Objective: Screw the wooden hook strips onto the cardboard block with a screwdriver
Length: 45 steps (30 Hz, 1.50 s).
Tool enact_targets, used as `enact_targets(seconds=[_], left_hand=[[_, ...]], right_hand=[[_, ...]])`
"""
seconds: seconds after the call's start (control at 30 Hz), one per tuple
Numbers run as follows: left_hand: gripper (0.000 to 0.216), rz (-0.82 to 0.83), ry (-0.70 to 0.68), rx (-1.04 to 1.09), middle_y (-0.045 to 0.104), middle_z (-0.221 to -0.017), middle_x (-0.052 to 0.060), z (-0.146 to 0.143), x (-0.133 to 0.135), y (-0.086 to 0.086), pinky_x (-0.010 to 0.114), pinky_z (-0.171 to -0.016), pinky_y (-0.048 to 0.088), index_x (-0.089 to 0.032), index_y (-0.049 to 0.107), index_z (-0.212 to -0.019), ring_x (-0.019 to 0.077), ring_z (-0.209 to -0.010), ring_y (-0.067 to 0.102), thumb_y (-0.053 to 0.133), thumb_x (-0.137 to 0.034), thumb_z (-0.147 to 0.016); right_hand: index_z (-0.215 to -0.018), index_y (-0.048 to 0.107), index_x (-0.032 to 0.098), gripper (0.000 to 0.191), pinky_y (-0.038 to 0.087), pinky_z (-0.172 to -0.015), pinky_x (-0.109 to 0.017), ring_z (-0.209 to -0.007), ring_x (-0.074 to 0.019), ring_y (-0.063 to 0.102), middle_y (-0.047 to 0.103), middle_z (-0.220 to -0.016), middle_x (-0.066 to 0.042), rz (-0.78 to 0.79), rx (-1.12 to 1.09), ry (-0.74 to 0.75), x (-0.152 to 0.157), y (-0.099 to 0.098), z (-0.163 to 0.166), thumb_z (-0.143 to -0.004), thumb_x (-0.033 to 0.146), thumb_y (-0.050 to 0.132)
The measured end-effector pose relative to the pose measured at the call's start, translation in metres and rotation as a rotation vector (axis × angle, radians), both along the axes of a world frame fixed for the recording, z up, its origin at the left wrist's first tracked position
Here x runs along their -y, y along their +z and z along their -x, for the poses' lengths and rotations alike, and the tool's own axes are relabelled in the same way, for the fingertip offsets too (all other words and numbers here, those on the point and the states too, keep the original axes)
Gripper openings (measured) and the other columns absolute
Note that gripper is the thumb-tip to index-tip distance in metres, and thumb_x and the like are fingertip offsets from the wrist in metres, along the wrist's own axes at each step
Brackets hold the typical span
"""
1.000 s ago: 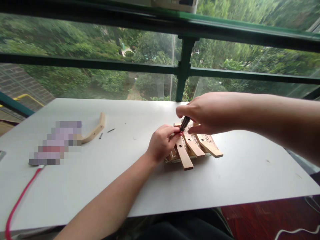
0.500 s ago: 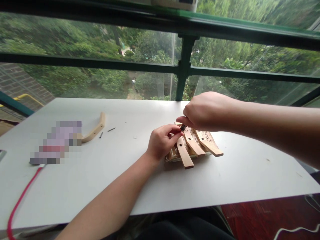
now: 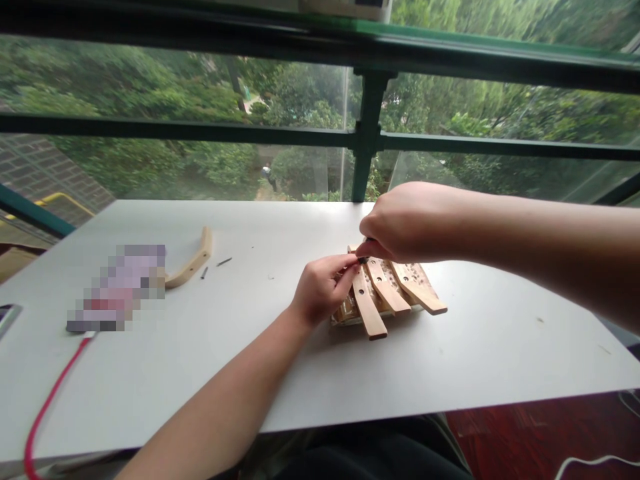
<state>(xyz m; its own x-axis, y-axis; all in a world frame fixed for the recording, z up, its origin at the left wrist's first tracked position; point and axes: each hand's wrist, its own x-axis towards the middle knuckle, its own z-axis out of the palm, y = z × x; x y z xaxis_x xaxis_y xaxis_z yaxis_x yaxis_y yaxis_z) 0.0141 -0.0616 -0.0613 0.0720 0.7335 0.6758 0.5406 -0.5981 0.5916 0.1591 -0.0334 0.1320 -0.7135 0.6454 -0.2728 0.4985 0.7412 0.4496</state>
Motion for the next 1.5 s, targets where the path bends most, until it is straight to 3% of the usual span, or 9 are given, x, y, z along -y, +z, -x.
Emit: enact_targets(seconds=[0.17, 0.23, 0.33, 0.47, 0.83, 1.0, 1.13, 1.37, 1.5], left_hand=[[0.008, 0.049, 0.039, 0.009, 0.076, -0.078, 0.002, -0.002, 0.0, 0.003, 0.026, -0.063, 0.057, -0.019, 0.073, -0.085, 0.015, -0.064, 0.069, 0.075, -0.026, -0.082], [0.005, 0.074, 0.007, -0.006, 0.077, -0.081, 0.002, -0.002, -0.001, 0.006, 0.026, -0.066, 0.058, -0.019, 0.073, -0.088, 0.0156, -0.068, 0.07, 0.072, -0.023, -0.084], [0.013, 0.107, -0.064, -0.004, 0.079, -0.091, 0.003, 0.0, -0.002, 0.008, 0.027, -0.072, 0.06, -0.02, 0.074, -0.098, 0.0164, -0.076, 0.073, 0.067, -0.02, -0.087], [0.015, 0.115, -0.115, -0.012, 0.079, -0.099, 0.004, 0.002, -0.002, 0.006, 0.028, -0.077, 0.061, -0.021, 0.075, -0.101, 0.0183, -0.084, 0.075, 0.064, -0.021, -0.09], [0.017, 0.109, 0.0, 0.097, 0.077, -0.085, 0.002, -0.005, 0.0, 0.004, 0.025, -0.068, 0.061, -0.019, 0.07, -0.099, 0.0142, -0.07, 0.072, 0.075, -0.021, -0.082], [0.025, 0.141, -0.052, 0.087, 0.077, -0.091, 0.003, -0.004, 0.002, 0.008, 0.027, -0.073, 0.062, -0.02, 0.061, -0.11, 0.0165, -0.081, 0.075, 0.071, -0.021, -0.086], [0.025, 0.183, -0.084, 0.111, 0.078, -0.092, 0.002, -0.004, 0.003, 0.006, 0.027, -0.075, 0.061, -0.021, 0.056, -0.111, 0.0166, -0.084, 0.076, 0.068, -0.021, -0.089], [0.028, 0.162, -0.071, 0.104, 0.078, -0.097, 0.003, -0.001, 0.005, 0.003, 0.025, -0.079, 0.06, -0.023, 0.056, -0.121, 0.0154, -0.089, 0.075, 0.058, -0.02, -0.094], [0.032, 0.132, -0.068, 0.128, 0.076, -0.092, 0.003, 0.001, 0.003, 0.002, 0.023, -0.071, 0.06, -0.021, 0.058, -0.118, 0.015, -0.082, 0.074, 0.068, -0.023, -0.087]], right_hand=[[-0.087, 0.075, 0.013, 0.062, 0.035, -0.058, -0.032, -0.064, -0.0212, 0.061, 0.066, -0.066, -0.012, -0.009, -0.063, -0.049, 0.0, -0.006, -0.004, -0.099, 0.057, 0.033], [-0.1, 0.073, 0.015, 0.055, 0.033, -0.056, -0.031, -0.064, -0.021, 0.06, 0.068, -0.07, -0.01, 0.009, -0.133, -0.002, -0.003, -0.006, -0.011, -0.096, 0.059, 0.041], [-0.119, 0.065, 0.019, 0.035, 0.031, -0.055, -0.029, -0.065, -0.0178, 0.058, 0.07, -0.081, -0.007, 0.105, -0.155, 0.133, -0.007, -0.004, -0.02, -0.089, 0.038, 0.06], [-0.1, 0.07, 0.016, 0.019, 0.03, -0.057, -0.029, -0.063, -0.0156, 0.055, 0.066, -0.074, -0.007, 0.081, -0.024, 0.128, -0.004, 0.0, -0.017, -0.093, 0.024, 0.054], [-0.083, 0.075, 0.014, 0.057, 0.033, -0.055, -0.031, -0.058, -0.0183, 0.058, 0.065, -0.062, -0.01, -0.047, -0.109, -0.055, -0.006, -0.009, -0.007, -0.098, 0.053, 0.036], [-0.112, 0.067, 0.02, 0.029, 0.029, -0.053, -0.027, -0.059, -0.0152, 0.054, 0.067, -0.076, -0.005, 0.124, -0.183, 0.132, -0.008, -0.009, -0.022, -0.088, 0.036, 0.061], [-0.101, 0.068, 0.019, 0.015, 0.026, -0.051, -0.028, -0.054, -0.0126, 0.047, 0.061, -0.069, -0.003, 0.101, -0.082, 0.175, -0.008, -0.01, -0.02, -0.09, 0.023, 0.058], [-0.087, 0.074, 0.016, 0.046, 0.031, -0.053, -0.03, -0.056, -0.0177, 0.055, 0.064, -0.064, -0.009, -0.014, -0.046, 0.062, -0.01, -0.012, -0.006, -0.098, 0.048, 0.044], [-0.082, 0.075, 0.015, 0.05, 0.034, -0.055, -0.03, -0.058, -0.0181, 0.058, 0.065, -0.063, -0.01, -0.032, -0.065, 0.0, -0.008, -0.015, -0.002, -0.097, 0.052, 0.045]])
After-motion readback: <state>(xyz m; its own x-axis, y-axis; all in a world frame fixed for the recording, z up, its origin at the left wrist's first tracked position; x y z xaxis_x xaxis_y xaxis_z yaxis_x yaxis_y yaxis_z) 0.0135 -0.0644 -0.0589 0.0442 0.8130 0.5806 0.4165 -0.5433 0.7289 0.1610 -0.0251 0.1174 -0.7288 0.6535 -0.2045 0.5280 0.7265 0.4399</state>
